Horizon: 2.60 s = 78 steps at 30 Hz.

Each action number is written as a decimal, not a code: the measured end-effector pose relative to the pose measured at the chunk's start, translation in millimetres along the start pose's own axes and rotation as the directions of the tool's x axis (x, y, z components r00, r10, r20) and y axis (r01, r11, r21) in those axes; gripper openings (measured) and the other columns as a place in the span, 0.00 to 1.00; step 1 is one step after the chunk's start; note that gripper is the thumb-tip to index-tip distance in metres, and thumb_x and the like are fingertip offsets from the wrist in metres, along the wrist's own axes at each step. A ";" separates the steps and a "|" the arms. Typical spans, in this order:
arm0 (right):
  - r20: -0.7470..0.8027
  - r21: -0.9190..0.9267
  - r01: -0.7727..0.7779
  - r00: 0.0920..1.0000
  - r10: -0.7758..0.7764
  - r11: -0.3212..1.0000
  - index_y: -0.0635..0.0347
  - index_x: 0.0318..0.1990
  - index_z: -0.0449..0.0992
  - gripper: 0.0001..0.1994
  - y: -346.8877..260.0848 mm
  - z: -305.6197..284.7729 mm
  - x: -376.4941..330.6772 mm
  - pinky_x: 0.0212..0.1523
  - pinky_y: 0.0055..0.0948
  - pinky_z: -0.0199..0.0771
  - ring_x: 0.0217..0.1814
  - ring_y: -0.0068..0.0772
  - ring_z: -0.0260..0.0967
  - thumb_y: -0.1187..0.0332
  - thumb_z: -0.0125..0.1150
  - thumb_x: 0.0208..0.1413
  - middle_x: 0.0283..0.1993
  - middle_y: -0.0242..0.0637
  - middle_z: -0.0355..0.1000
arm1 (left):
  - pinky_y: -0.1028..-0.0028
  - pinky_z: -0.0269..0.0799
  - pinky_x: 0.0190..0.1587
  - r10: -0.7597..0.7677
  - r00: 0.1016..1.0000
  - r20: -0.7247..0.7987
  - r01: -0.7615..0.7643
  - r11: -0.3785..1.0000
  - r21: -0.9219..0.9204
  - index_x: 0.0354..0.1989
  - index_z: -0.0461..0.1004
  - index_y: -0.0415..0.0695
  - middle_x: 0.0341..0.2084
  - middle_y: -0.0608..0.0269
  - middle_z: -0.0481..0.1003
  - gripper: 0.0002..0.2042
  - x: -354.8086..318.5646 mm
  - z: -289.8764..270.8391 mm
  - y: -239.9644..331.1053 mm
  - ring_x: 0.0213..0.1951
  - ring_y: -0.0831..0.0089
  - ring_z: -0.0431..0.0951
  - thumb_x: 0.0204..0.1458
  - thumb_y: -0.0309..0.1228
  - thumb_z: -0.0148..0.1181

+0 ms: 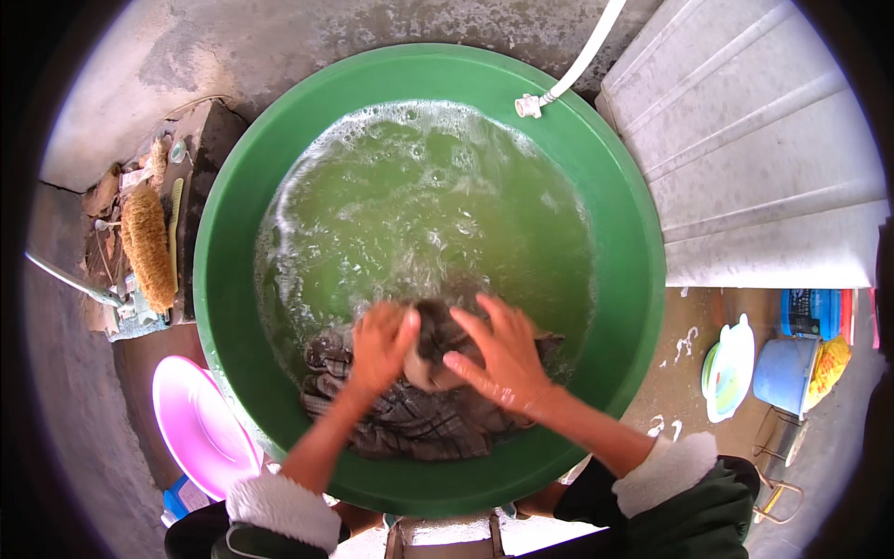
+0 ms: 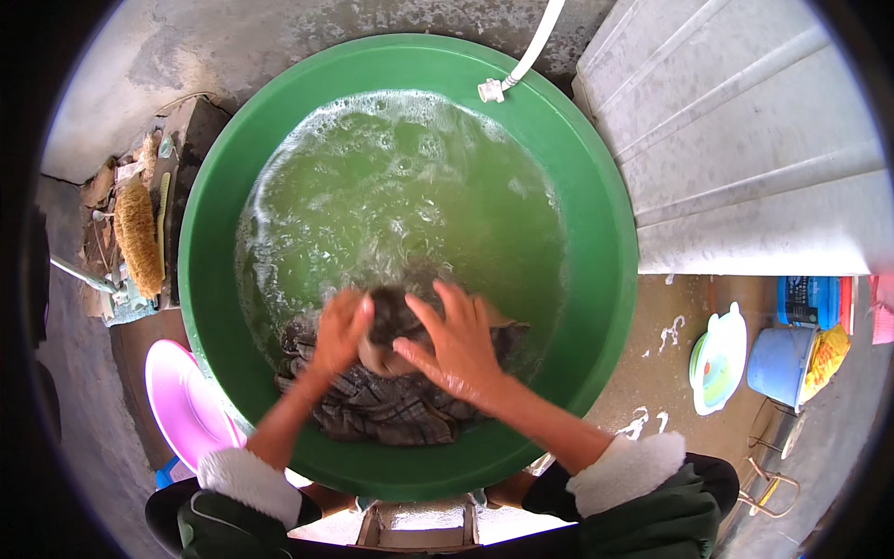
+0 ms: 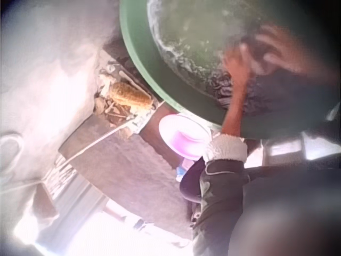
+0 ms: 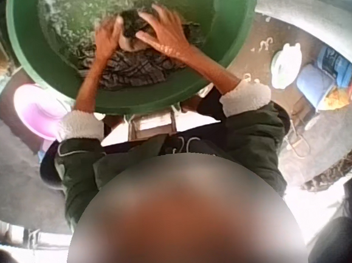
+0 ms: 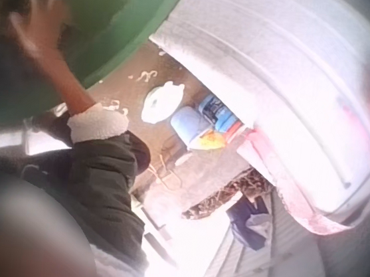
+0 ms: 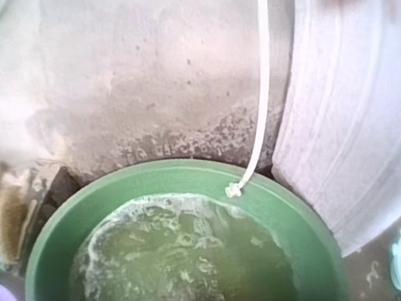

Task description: The person hand-washes a plaid shirt in a green basin filled with soapy water. They repeatedly submerge, scrub, wring, and rinse the shirt, then briefly use a pink basin to scoop and pour water over it before returning to scrubbing and wringing the shirt.

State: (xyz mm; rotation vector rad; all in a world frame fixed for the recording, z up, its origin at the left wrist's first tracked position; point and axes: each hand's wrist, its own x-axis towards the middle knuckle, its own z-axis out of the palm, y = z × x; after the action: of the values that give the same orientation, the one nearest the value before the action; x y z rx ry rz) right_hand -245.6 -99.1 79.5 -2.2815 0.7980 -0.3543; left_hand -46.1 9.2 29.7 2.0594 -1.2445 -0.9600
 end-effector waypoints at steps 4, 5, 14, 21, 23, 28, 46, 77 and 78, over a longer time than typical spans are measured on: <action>-0.095 -0.180 0.133 0.984 -0.152 0.975 0.54 0.43 0.75 0.19 18.2 58.3 -23.9 0.64 0.62 0.49 0.58 0.50 0.61 0.53 0.62 0.47 0.51 0.45 0.66 | 0.46 0.47 0.62 0.207 0.899 -0.385 -0.125 0.966 0.227 0.41 0.75 0.38 0.40 0.52 0.72 0.17 -47.2 69.0 -0.3 0.52 0.51 0.66 0.54 0.40 0.53; -0.075 -0.171 0.101 0.991 -0.115 0.980 0.54 0.40 0.75 0.16 28.1 73.8 -24.5 0.63 0.60 0.52 0.53 0.49 0.62 0.55 0.61 0.46 0.47 0.43 0.67 | 0.47 0.53 0.58 0.262 0.875 -0.406 -0.152 0.947 0.282 0.38 0.75 0.37 0.37 0.51 0.72 0.16 -43.8 79.7 -10.3 0.48 0.51 0.68 0.53 0.39 0.53; 0.226 -0.115 -0.078 0.969 0.103 0.990 0.57 0.28 0.74 0.12 67.4 79.3 61.4 0.38 0.48 0.70 0.35 0.48 0.68 0.58 0.55 0.52 0.27 0.39 0.70 | 0.51 0.66 0.43 -0.219 0.964 -0.152 0.242 0.958 0.153 0.26 0.77 0.43 0.23 0.46 0.76 0.19 58.2 65.3 -38.4 0.33 0.44 0.76 0.57 0.46 0.50; 0.068 -0.174 -0.458 0.878 0.475 0.872 0.61 0.45 0.74 0.28 69.9 41.7 91.8 0.51 0.56 0.63 0.54 0.58 0.65 0.43 0.43 0.61 0.51 0.51 0.71 | 0.35 0.48 0.59 -0.273 0.923 -0.271 0.352 0.884 0.308 0.66 0.56 0.54 0.60 0.43 0.63 0.33 63.4 25.5 -9.1 0.63 0.46 0.61 0.55 0.58 0.49; 0.164 -0.065 -0.360 0.916 0.366 0.931 0.62 0.47 0.74 0.28 55.9 57.5 73.5 0.53 0.58 0.61 0.54 0.58 0.65 0.43 0.41 0.62 0.49 0.50 0.72 | 0.34 0.47 0.59 -0.423 0.902 -0.089 0.429 0.901 0.062 0.59 0.65 0.51 0.59 0.46 0.62 0.27 53.0 22.8 2.6 0.63 0.47 0.59 0.56 0.53 0.50; -0.149 -0.131 0.011 0.988 -0.030 0.991 0.56 0.48 0.76 0.19 29.0 96.8 5.5 0.63 0.59 0.52 0.57 0.51 0.64 0.54 0.56 0.54 0.48 0.45 0.73 | 0.42 0.55 0.56 0.056 0.898 -0.436 0.072 0.960 0.271 0.41 0.74 0.42 0.50 0.46 0.69 0.16 -13.9 63.2 2.5 0.53 0.45 0.66 0.59 0.42 0.48; -0.020 -0.199 -0.368 0.928 0.372 0.908 0.48 0.58 0.68 0.27 54.3 47.2 53.8 0.58 0.74 0.46 0.66 0.55 0.55 0.42 0.48 0.59 0.63 0.46 0.62 | 0.51 0.55 0.61 -0.318 0.947 -0.040 0.316 0.909 0.272 0.53 0.74 0.50 0.56 0.50 0.68 0.28 50.4 16.0 -19.2 0.61 0.46 0.61 0.59 0.59 0.44; 0.190 0.828 -0.367 0.895 0.404 0.424 0.57 0.66 0.60 0.26 163.2 -1.0 16.5 0.63 0.37 0.66 0.65 0.36 0.63 0.55 0.48 0.66 0.66 0.39 0.62 | 0.52 0.60 0.62 -0.109 0.994 -0.019 0.100 0.960 -0.260 0.67 0.53 0.38 0.62 0.40 0.60 0.47 29.7 -3.4 -38.0 0.65 0.50 0.59 0.50 0.67 0.51; 0.189 0.844 -0.371 0.882 0.432 0.387 0.58 0.67 0.59 0.26 163.4 -8.4 10.6 0.64 0.38 0.65 0.66 0.37 0.62 0.56 0.48 0.66 0.67 0.41 0.61 | 0.51 0.58 0.63 -0.100 0.995 -0.003 0.099 0.992 -0.082 0.67 0.53 0.38 0.63 0.41 0.59 0.49 18.8 4.6 -40.2 0.66 0.50 0.58 0.48 0.68 0.53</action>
State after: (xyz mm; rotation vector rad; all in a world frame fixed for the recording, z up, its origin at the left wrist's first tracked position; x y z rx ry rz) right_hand -314.0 -204.5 -25.9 -1.0542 0.8965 -0.4613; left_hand -23.2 9.0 -8.6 2.0751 -1.0889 -1.0304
